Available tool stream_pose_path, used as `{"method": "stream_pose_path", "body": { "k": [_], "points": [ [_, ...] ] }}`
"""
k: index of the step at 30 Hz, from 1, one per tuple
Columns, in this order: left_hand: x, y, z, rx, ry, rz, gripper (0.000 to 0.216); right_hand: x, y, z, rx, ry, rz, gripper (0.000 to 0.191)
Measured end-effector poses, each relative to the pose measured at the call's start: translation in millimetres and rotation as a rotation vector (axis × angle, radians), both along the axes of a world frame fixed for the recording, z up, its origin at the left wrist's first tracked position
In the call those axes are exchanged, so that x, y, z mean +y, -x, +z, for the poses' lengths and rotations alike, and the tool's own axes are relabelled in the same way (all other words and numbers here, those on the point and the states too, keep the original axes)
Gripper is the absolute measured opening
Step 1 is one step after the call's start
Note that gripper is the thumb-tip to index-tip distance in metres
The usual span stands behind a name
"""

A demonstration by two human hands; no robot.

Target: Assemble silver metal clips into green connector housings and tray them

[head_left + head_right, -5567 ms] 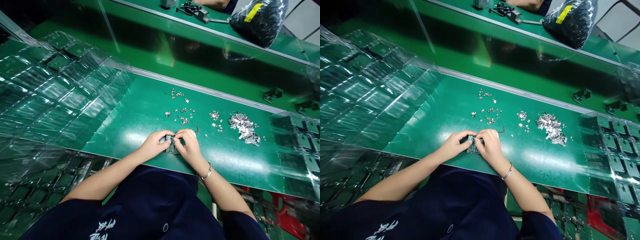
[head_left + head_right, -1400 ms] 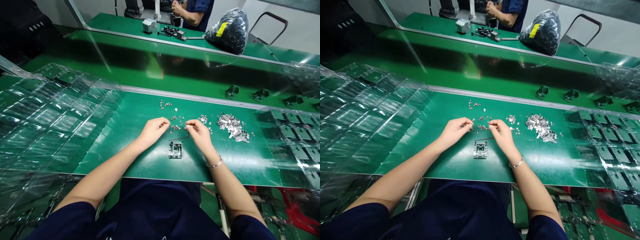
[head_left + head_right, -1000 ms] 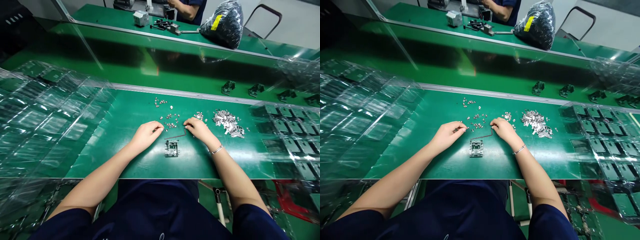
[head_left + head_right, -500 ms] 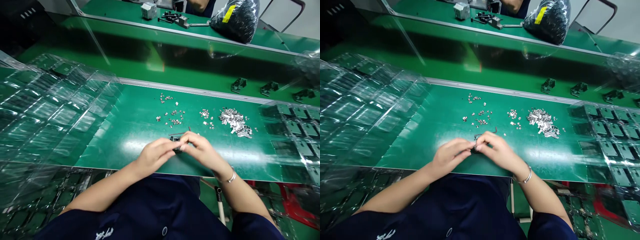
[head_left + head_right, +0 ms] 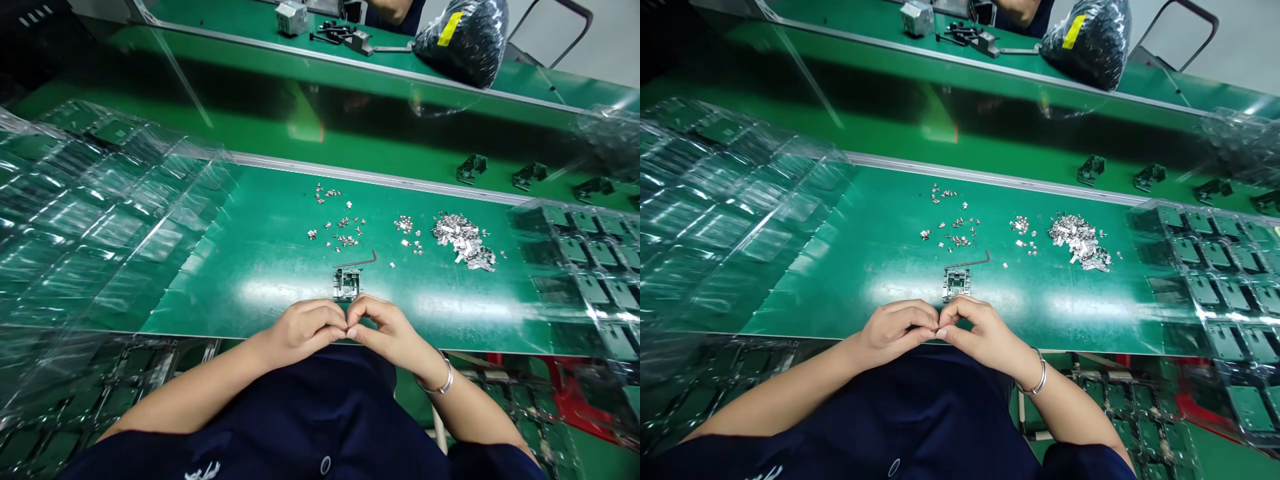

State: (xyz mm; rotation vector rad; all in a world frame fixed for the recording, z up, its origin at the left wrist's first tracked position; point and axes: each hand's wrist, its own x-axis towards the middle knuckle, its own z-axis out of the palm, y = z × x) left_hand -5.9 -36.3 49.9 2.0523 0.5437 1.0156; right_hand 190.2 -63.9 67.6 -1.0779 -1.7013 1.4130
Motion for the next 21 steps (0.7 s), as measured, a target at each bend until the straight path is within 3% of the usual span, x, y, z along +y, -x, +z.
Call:
{"method": "stream_pose_path", "body": {
  "k": [5, 12, 15, 19, 21],
  "points": [
    [2, 0, -4.4, -0.001, 0.074, -0.087, 0.003, 1, -2, 3.2, -0.071, -0.065, 0.013, 0.013],
    [7, -1, -4.3, 0.063, 0.051, -0.131, 0.008, 2, -7, 2.6, -0.099, -0.002, 0.054, 0.012],
    [9, -1, -0.4, 0.167, -0.064, -0.151, 0.013, 3, -9, 2.4, -0.157, -0.030, 0.081, 0.008],
    [9, -1, 3.5, 0.367, -0.338, -0.115, 0.021, 5, -12, 2.1, -0.208, -0.020, 0.102, 0.004],
    [8, -1, 4.7, 0.395, -0.375, -0.098, 0.021, 5, -12, 1.6, -0.210, -0.020, 0.099, 0.004]
  ]
}}
